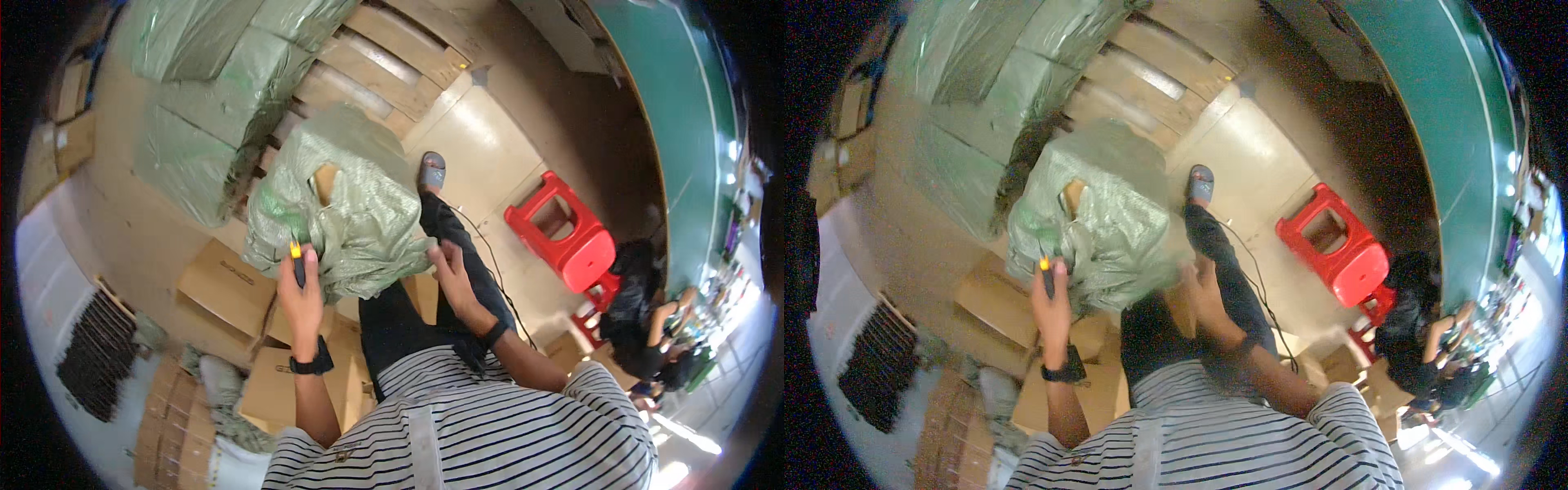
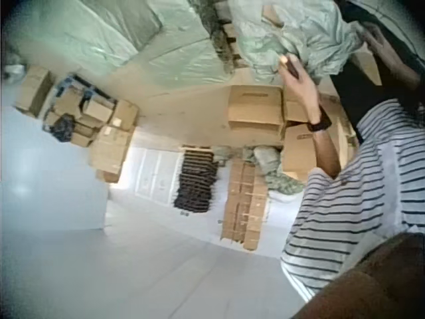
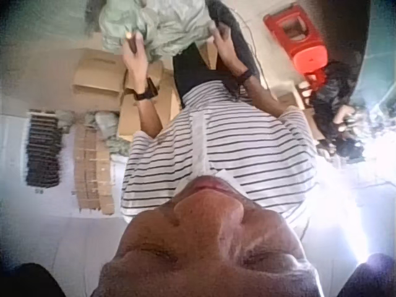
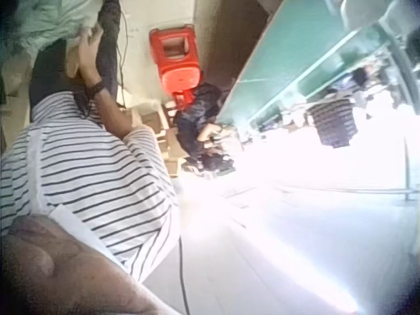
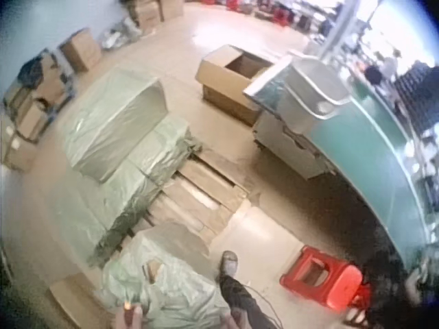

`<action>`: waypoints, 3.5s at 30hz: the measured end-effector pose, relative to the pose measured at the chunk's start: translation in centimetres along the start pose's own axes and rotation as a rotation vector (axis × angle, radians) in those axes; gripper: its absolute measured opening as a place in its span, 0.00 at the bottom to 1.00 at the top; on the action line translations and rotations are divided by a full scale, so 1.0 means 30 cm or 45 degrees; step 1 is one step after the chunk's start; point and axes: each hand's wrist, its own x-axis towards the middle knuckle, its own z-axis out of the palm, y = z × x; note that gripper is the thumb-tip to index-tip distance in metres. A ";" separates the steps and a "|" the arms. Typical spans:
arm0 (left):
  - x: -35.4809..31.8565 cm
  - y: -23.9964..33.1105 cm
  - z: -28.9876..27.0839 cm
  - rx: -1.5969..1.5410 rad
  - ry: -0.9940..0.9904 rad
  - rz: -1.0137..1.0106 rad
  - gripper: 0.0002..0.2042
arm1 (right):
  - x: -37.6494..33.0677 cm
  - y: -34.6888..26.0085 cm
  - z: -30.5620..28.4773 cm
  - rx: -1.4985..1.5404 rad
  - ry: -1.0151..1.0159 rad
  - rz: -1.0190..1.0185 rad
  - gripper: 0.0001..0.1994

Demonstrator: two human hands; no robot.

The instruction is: The person is unpacking a box from a larger package and placing it on a workbench.

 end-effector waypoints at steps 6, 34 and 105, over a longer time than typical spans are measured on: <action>-0.054 0.074 0.098 0.468 0.113 0.412 0.15 | 0.003 -0.079 0.014 0.091 -0.467 0.341 0.30; 0.360 0.043 0.417 0.987 0.290 1.363 0.19 | -0.283 0.354 0.278 0.671 0.157 -0.103 0.26; 0.209 0.065 0.667 1.409 0.262 1.720 0.17 | -0.652 0.312 0.531 1.701 0.039 0.602 0.19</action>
